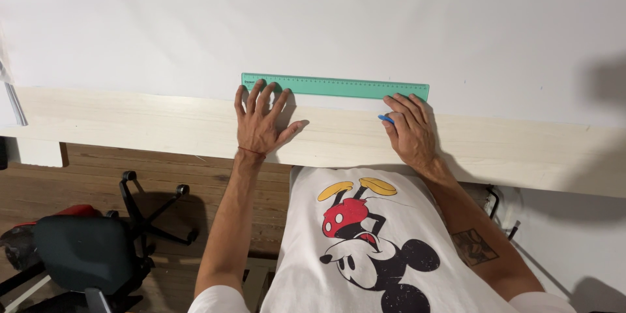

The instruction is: Marking a series of points on a large sheet of material using a ruler and a marking tool

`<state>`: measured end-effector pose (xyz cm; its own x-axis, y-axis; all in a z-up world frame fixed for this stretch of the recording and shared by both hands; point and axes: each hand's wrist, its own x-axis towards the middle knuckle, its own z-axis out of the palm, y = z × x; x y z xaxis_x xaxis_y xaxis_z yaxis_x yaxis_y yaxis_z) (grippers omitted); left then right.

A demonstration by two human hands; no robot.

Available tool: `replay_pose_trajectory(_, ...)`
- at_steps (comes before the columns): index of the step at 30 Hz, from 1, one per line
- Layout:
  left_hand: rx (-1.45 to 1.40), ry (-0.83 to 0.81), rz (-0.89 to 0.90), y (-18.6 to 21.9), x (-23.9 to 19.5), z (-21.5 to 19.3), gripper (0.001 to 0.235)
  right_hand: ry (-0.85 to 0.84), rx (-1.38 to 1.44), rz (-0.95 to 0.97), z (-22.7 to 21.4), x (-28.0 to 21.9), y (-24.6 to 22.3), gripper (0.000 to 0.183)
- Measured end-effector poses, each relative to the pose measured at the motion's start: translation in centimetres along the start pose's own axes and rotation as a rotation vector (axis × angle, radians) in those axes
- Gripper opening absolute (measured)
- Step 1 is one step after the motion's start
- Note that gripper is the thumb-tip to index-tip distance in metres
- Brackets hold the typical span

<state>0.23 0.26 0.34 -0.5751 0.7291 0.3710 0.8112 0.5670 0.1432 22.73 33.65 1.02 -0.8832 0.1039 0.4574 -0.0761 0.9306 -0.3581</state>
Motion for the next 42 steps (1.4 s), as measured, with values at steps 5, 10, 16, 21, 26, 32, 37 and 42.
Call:
replay_pose_trajectory(5,0.0,-0.007,-0.002,0.0,-0.1,0.0,0.078,-0.011,0.012,0.008,0.0,-0.2,0.2,0.041)
replay_pose_trajectory(10,0.0,-0.019,-0.006,-0.1,-0.2,0.1,0.08,-0.013,0.01,0.015,-0.1,-0.1,0.0,0.041)
replay_pose_trajectory(16,-0.02,-0.009,0.003,-0.3,-0.2,0.1,0.079,0.008,0.003,0.024,0.0,0.1,-0.2,0.044)
replay_pose_trajectory(21,0.0,-0.016,0.005,-0.2,-0.2,0.0,0.078,0.002,0.016,0.032,0.0,-0.1,-0.1,0.043)
replay_pose_trajectory(26,-0.005,-0.025,-0.007,-0.1,-0.2,0.0,0.078,0.002,0.03,0.054,0.2,-0.1,0.0,0.043)
replay_pose_trajectory(32,-0.007,-0.061,-0.001,-0.4,0.3,-0.5,0.089,0.023,0.153,0.151,1.0,-0.6,0.9,0.039)
replay_pose_trajectory(37,-0.003,-0.283,0.006,-1.7,1.2,-1.6,0.1,0.148,0.322,0.399,4.8,-2.1,4.3,0.027)
replay_pose_trajectory(42,-0.061,-0.468,-0.012,-1.0,1.8,-2.2,0.106,0.221,1.218,1.006,3.5,7.3,1.0,0.018)
